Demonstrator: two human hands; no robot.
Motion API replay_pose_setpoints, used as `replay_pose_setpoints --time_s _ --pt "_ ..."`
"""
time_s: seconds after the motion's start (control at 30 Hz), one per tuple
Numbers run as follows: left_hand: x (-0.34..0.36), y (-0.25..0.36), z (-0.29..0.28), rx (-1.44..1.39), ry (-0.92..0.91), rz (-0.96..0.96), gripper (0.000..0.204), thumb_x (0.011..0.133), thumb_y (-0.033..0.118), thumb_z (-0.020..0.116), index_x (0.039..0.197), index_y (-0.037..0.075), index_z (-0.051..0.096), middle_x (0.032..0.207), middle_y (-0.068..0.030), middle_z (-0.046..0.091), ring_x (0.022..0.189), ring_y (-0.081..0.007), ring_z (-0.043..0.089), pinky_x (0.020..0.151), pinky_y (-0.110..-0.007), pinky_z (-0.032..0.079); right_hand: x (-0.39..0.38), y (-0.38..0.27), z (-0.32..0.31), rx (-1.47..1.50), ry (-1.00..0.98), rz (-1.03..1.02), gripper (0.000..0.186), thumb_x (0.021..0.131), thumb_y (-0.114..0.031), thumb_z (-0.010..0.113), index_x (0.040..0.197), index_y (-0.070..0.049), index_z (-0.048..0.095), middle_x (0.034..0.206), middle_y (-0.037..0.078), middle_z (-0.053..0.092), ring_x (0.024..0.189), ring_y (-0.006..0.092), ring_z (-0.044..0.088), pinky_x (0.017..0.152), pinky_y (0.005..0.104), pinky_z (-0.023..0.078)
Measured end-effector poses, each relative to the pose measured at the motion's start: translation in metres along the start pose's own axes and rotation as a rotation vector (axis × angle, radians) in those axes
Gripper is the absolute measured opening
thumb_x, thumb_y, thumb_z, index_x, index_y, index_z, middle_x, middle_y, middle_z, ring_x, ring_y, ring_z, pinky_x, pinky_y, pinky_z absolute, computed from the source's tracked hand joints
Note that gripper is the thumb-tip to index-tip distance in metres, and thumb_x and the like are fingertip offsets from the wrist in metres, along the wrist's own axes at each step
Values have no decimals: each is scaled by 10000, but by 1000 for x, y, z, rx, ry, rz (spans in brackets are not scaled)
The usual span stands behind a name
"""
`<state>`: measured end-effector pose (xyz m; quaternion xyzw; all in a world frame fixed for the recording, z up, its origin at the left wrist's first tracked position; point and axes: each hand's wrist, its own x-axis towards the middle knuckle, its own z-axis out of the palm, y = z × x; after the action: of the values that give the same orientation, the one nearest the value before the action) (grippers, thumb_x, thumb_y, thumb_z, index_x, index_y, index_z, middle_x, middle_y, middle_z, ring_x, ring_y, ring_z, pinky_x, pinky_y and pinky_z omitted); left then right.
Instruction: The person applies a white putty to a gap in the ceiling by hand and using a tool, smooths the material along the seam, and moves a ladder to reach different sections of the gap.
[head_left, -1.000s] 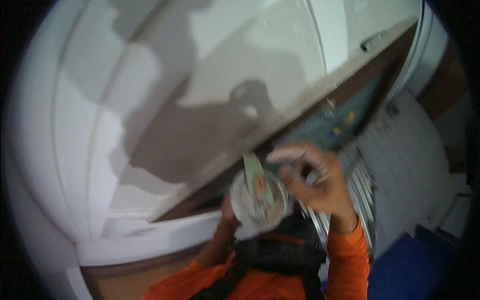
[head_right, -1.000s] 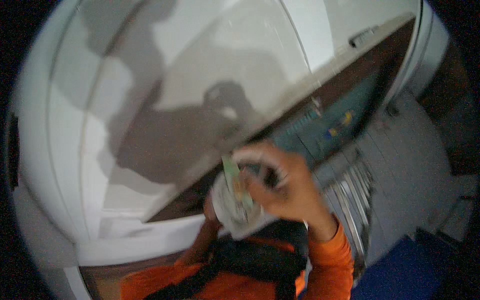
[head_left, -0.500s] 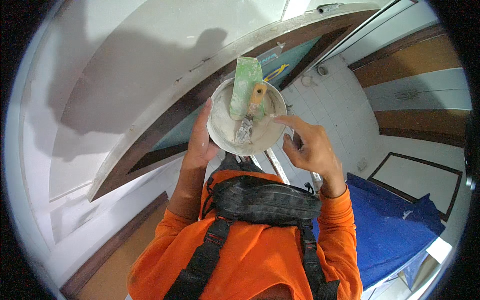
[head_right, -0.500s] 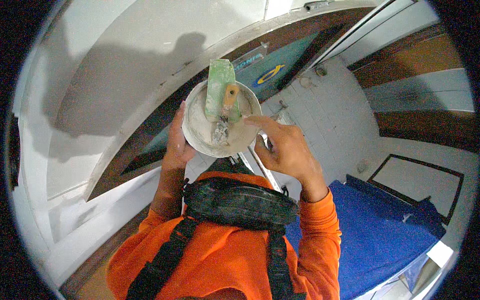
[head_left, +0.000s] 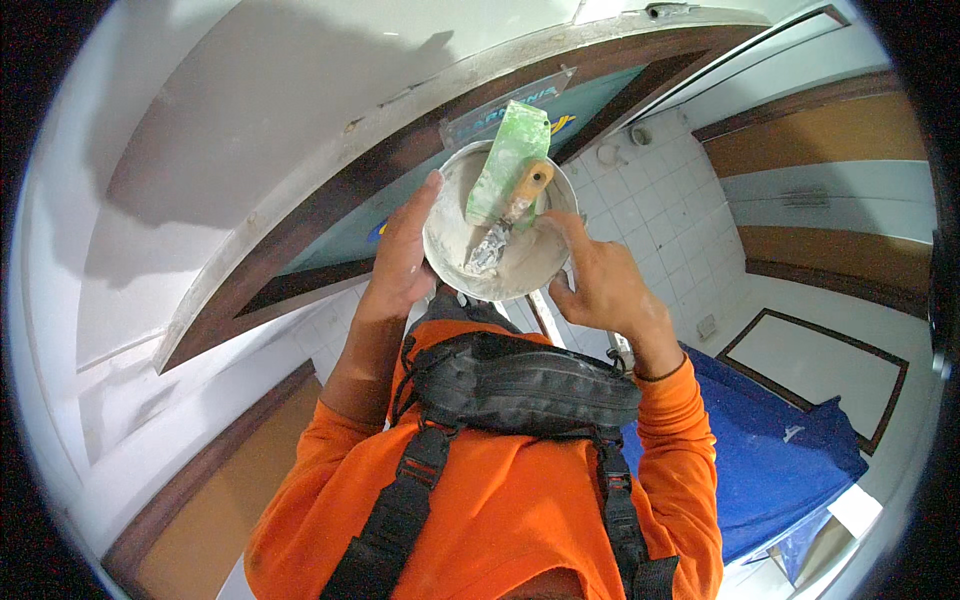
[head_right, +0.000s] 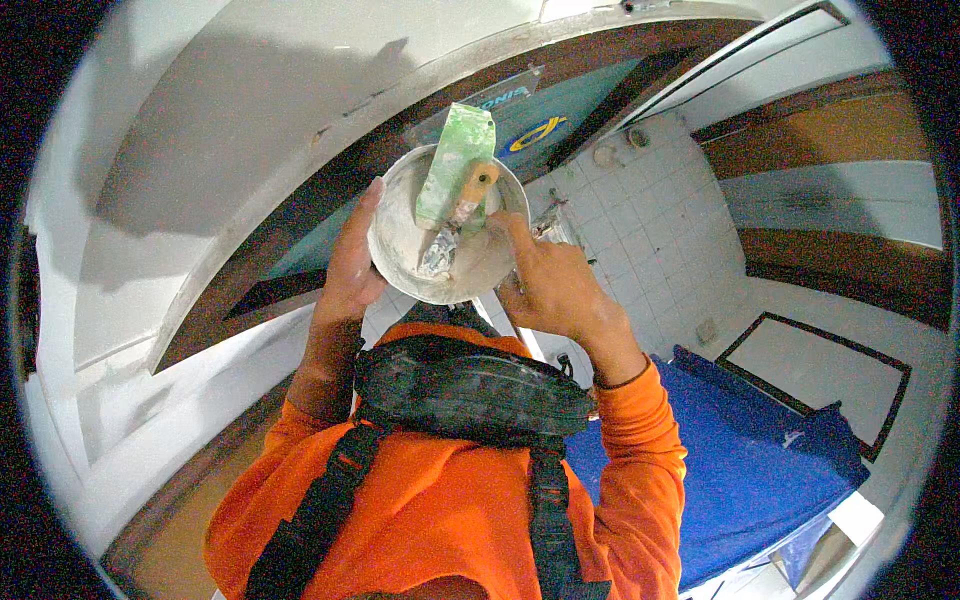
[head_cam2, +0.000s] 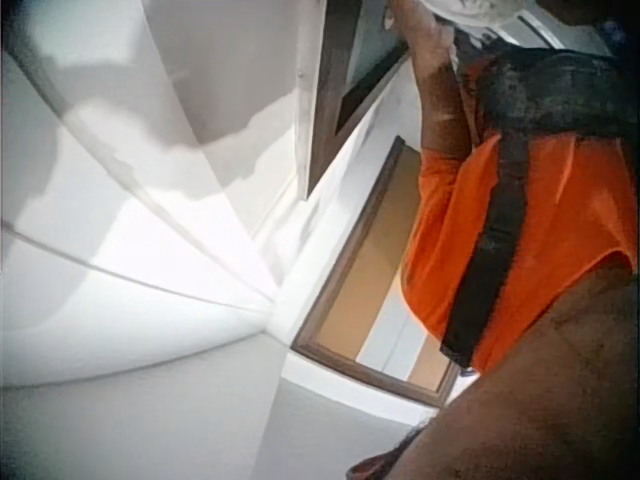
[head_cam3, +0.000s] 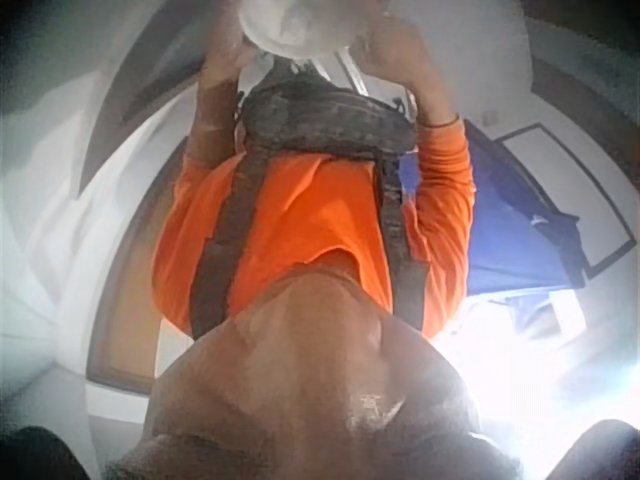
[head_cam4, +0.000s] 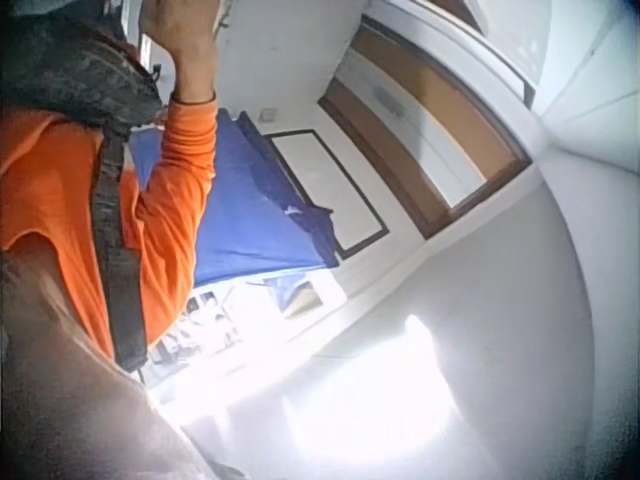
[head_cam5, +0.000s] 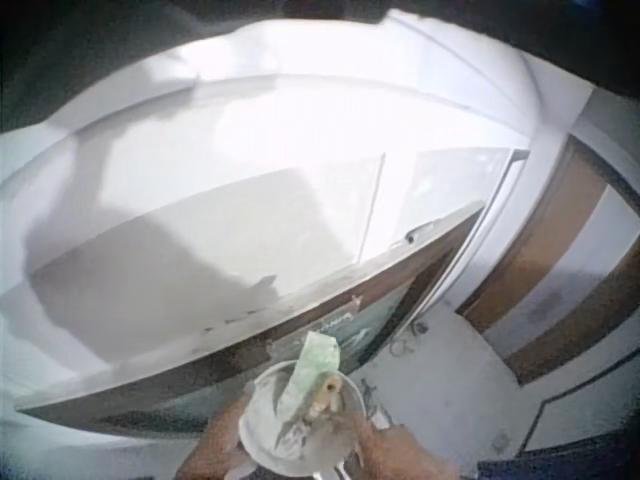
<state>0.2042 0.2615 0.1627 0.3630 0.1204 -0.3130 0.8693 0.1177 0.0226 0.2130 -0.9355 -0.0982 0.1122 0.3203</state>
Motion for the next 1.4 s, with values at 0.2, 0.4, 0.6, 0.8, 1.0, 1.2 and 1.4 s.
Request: replay_pose_setpoints --time_s 0.2,0.4,0.6,0.8,1.0,1.2,1.4 --pt "4 -3 -1 -8 34 -21 510 1026 406 551 1314 -15 570 1262 -154 660 1120 -227 668 979 -368 535 3 4 1 14 -43 26 661 748 -79 663 1346 -65 381 794 249 659 665 463 636 607 545 498" --pt "7 -3 -6 -18 29 -46 513 1032 410 538 1319 -15 567 1280 -155 652 1131 -224 662 987 -369 529 -1 15 11 29 -2 40 607 767 -70 662 1316 -52 403 958 221 704 773 446 668 671 512 530" --pt "8 -3 -2 -26 21 -35 524 1032 415 535 1327 -17 562 1282 -156 652 1136 -231 663 989 -377 529 -3 25 22 55 108 -44 590 811 -145 655 1330 -51 391 835 266 681 688 490 641 629 573 520" --pt "7 0 -5 -8 48 -57 524 1020 413 558 1318 -18 571 1261 -159 663 1118 -235 671 977 -380 535 -7 16 13 256 59 35 531 774 -24 641 1263 -57 435 991 193 720 623 370 643 569 409 493" --pt "8 3 -3 43 19 -35 495 1008 383 590 1299 -18 585 1235 -162 673 1072 -235 689 931 -373 557 -7 20 5 134 204 -29 535 761 -28 638 1257 -76 441 912 194 717 601 393 633 541 451 488" --pt "8 11 5 140 12 -31 467 1005 371 601 1268 -16 609 1198 -144 685 1021 -214 698 882 -351 562 7 9 6 -336 -125 115 450 819 -77 599 1226 -63 408 756 192 679 637 435 643 557 537 503" --pt "12 5 2 221 68 1 441 998 371 620 1225 -7 635 1127 -125 705 949 -200 698 823 -334 557 9 7 10 -324 -166 74 400 836 -72 575 1192 -72 393 682 206 648 606 448 630 555 544 494"
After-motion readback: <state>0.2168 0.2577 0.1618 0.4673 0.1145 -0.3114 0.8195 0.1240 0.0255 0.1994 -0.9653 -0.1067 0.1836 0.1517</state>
